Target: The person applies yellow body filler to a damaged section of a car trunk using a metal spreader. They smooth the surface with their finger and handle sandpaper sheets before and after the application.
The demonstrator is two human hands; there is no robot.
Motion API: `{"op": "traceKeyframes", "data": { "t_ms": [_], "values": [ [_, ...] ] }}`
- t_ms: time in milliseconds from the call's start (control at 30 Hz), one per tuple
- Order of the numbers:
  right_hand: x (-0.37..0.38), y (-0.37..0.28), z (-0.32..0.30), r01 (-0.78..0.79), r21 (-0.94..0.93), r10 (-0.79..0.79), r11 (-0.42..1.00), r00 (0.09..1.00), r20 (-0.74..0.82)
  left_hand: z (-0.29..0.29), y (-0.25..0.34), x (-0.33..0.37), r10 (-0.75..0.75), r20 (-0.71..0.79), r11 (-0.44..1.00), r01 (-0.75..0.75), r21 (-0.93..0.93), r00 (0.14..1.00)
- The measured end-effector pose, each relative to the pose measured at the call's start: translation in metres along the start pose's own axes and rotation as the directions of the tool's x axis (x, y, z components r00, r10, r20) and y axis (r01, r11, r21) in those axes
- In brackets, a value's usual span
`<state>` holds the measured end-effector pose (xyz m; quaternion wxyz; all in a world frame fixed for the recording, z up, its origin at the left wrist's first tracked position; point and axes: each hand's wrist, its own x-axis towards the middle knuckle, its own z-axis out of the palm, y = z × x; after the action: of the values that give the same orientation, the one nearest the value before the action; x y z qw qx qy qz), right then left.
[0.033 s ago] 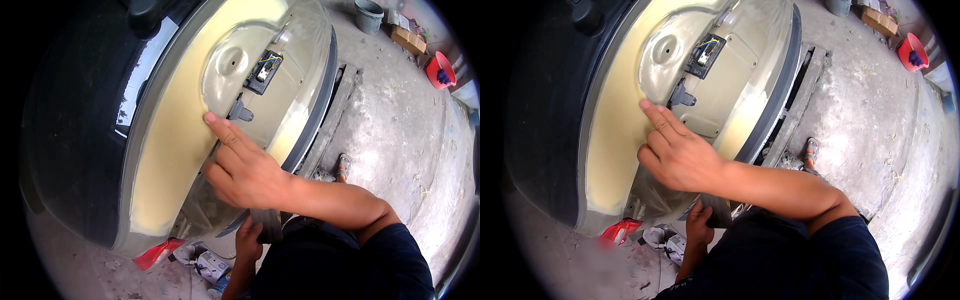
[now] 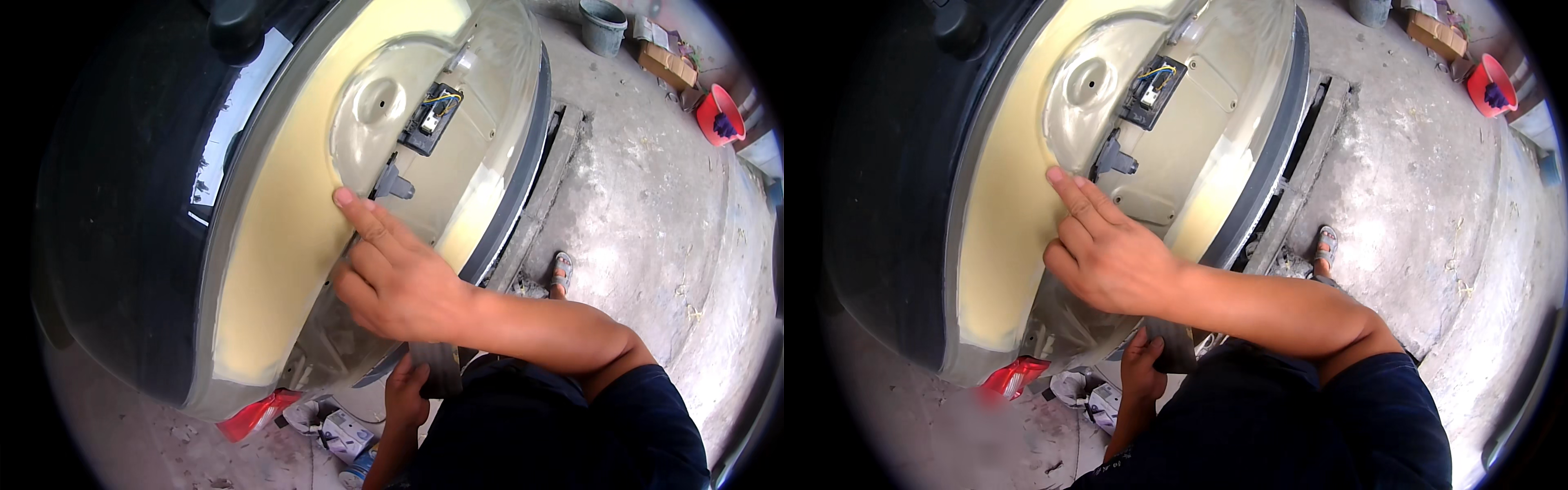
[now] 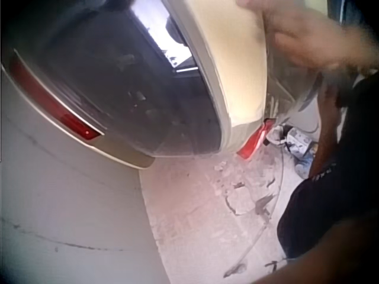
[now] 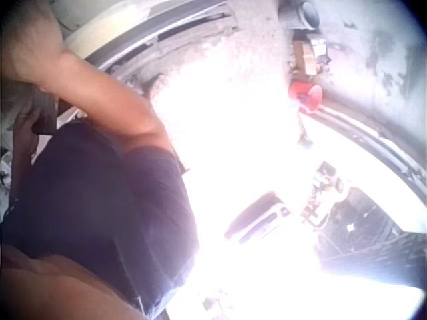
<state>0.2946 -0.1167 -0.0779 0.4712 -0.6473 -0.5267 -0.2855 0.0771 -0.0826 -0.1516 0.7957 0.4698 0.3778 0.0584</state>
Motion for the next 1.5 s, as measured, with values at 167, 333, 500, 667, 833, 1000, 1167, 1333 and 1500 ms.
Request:
{"op": "traceKeyframes", "data": {
  "t_ms": [167, 333, 500, 667, 833, 1000, 1167, 1333, 1500],
  "values": [
    [-0.019, -0.009, 0.002, -0.008, -0.005, 0.008, 1.000, 0.998, 0.060, -0.003, -0.005, 0.001, 0.025, -0.034, 0.998, -0.027, -0.061, 0.999],
    [-0.022, -0.010, -0.004, -0.023, 0.039, 0.020, 0.999, 0.998, 0.066, -0.003, -0.004, 0.001, 0.028, -0.025, 0.998, -0.029, -0.054, 0.999],
    [-0.013, -0.006, 0.002, -0.017, 0.026, 0.016, 1.000, 1.000, 0.008, -0.006, -0.007, 0.001, 0.011, -0.022, 0.999, -0.012, -0.039, 1.000],
    [-0.030, -0.016, 0.002, -0.023, 0.101, 0.019, 0.995, 0.999, 0.044, -0.010, -0.011, 0.003, 0.020, -0.062, 1.000, -0.021, -0.010, 0.998],
    [-0.027, 0.002, -0.007, -0.057, 0.220, 0.068, 0.974, 0.997, -0.045, -0.016, -0.015, 0.001, 0.023, -0.034, 0.999, -0.024, -0.021, 0.999],
    [-0.014, 0.013, -0.006, -0.570, 0.746, 0.726, 0.345, 0.666, 0.174, -0.017, -0.014, 0.001, -0.005, -0.012, 0.999, 0.005, -0.049, 1.000],
    [0.001, 0.024, 0.018, -0.625, 0.779, 0.804, -0.050, 0.437, 0.402, -0.018, -0.015, 0.001, -0.012, 0.002, 0.999, 0.013, -0.038, 1.000],
    [0.016, 0.020, 0.021, -0.724, 0.689, 0.822, 0.021, 0.405, 0.400, -0.022, -0.012, 0.001, -0.008, 0.028, 1.000, 0.008, -0.018, 1.000],
    [0.021, 0.009, 0.019, -0.753, 0.657, 0.826, -0.031, 0.351, 0.442, -0.030, -0.010, 0.001, -0.031, 0.052, 0.999, 0.033, -0.039, 0.998]
  ]
}}
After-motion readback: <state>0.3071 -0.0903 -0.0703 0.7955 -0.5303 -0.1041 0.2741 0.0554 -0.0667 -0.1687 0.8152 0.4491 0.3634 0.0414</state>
